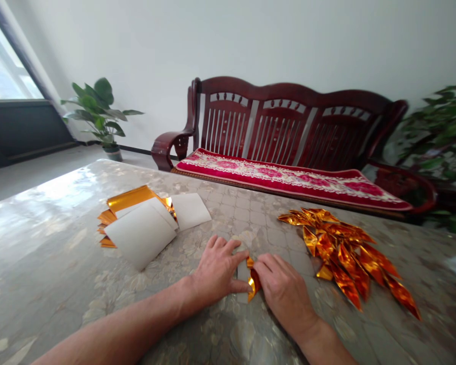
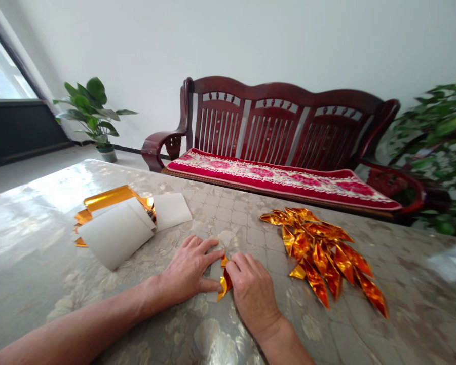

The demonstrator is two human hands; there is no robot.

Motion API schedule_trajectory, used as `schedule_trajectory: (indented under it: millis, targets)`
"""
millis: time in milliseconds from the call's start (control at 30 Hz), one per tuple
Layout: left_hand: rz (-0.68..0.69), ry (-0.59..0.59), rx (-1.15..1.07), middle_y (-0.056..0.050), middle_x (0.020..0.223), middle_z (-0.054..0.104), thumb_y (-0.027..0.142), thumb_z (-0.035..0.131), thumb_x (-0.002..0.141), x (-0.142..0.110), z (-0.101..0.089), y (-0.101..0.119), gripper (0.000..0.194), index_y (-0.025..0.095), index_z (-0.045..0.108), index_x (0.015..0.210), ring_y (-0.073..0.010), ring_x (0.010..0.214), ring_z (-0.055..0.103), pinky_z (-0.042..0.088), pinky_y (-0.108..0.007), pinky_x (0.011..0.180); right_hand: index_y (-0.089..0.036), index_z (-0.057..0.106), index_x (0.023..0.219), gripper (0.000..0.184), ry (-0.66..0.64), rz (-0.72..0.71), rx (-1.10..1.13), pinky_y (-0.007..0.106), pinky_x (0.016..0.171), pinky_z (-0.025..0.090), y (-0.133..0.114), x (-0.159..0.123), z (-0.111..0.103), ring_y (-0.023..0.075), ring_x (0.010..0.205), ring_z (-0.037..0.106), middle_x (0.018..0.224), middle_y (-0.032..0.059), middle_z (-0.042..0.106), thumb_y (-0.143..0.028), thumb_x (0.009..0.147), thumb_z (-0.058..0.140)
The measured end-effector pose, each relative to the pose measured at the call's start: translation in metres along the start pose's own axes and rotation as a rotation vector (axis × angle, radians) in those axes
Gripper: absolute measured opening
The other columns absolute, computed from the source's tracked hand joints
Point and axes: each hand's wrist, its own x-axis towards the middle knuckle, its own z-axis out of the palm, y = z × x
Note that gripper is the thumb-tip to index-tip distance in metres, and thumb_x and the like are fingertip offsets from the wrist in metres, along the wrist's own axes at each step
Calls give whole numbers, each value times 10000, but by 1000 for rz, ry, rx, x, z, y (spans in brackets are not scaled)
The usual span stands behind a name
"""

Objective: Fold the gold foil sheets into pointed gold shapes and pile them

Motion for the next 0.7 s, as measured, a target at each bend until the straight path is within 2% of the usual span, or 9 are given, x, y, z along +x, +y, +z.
schedule_trajectory:
  millis: [200, 700]
  targets:
    - [-5, -13, 13, -22, 1313, 583, 726, 688, 701, 2, -4, 1, 686, 339, 600, 1260, -290, 1059, 542, 375, -465, 978, -205, 560, 804, 214, -46, -30, 39, 331, 712, 348, 1, 0, -1, 208, 809, 491, 856, 22, 575, -71, 948, 476]
    - [15, -35, 52, -29, 1307, 589, 734, 663, 718, 1, -7, 2, 697, 321, 584, 1274, -297, 1051, 545, 370, -482, 980, -214, 562, 843, 180, -77, 34, 35, 324, 703, 390, 3, -1, 0, 210, 808, 543, 851, 28, 587, -69, 927, 497]
